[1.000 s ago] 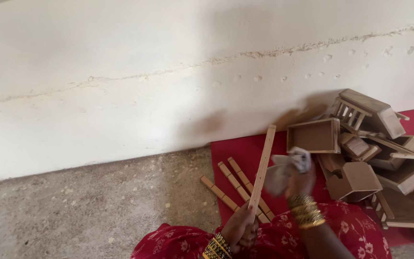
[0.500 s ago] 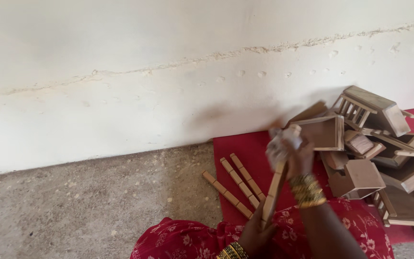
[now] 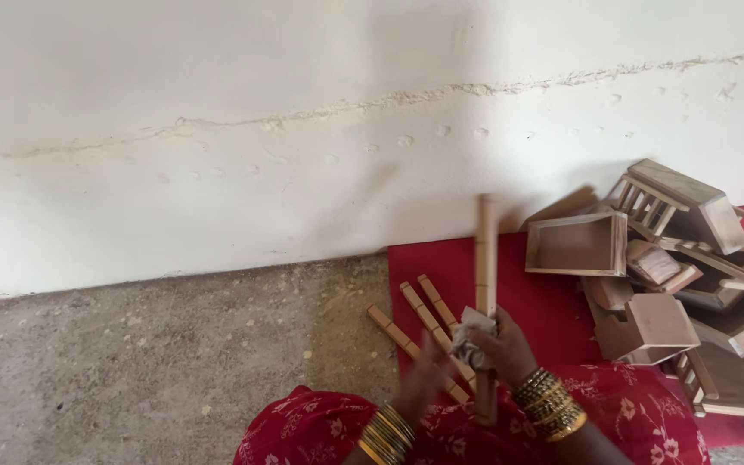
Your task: The person sits on the floor and wipes small wooden toy furniture pieces, including a chair, boxes, and a cart-like frame, one at a time with a cloth, setting each cleaned piece back on the red mat.
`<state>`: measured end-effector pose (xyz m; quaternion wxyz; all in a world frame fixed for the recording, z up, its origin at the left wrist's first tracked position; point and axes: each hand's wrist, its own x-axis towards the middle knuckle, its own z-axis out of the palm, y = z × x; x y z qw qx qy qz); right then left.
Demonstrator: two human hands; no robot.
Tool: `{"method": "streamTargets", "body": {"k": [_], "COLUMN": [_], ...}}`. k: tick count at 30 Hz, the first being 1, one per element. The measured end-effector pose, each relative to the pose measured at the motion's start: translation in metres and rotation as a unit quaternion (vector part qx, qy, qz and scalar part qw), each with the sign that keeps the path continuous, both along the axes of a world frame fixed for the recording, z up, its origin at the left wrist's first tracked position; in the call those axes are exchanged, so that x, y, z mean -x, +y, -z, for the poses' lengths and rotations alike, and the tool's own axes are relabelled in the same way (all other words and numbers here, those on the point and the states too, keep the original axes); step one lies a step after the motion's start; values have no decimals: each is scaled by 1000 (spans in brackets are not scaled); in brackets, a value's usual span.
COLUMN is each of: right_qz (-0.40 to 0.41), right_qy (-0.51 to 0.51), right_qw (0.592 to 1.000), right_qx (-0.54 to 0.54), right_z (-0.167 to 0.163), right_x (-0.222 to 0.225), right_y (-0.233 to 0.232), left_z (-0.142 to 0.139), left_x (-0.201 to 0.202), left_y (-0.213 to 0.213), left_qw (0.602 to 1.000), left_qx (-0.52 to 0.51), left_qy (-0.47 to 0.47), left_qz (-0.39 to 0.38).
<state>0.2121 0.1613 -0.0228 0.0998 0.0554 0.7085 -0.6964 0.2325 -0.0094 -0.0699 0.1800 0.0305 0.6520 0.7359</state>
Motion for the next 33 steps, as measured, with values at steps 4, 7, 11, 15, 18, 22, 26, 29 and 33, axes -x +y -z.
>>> {"method": "streamTargets", "body": {"k": [4,7,11,15,18,22,26,29,33], "right_qz": [-110,-202,-307,-289,-193,-163,-70,36,171], "right_qy": [30,62,-67,-65,-98,119,-28,-73,-99], "right_qw": [985,947,934,945,966,898,836,801,745], "right_qx": [-127,-244,-171,-138,-142,-391,-543,-594,-637], "right_z": [9,20,20,19,29,29,1,-35,-63], "right_x": [-20,-48,-68,-74,-64,-38,-18,-13,-4], "right_y": [-11,-28,-12,12,22,73,186,261,303], "left_z": [-12,-14,-20,-27,-25,-16,-8,-10,-14], "left_x": [19,26,31,34,31,27,31,32,30], "left_y": [-15,-10,-45,-71,-58,-46,-51,-51,-46], "left_qw": [992,958,894,917,960,986,979,972,975], "left_qx": [-68,-157,-229,-250,-198,-64,-98,-122,-117], "left_qy": [68,23,-29,44,10,-4,-45,-55,-59], "left_qz": [-82,-239,-384,-309,-199,-151,-174,-195,-181]}}
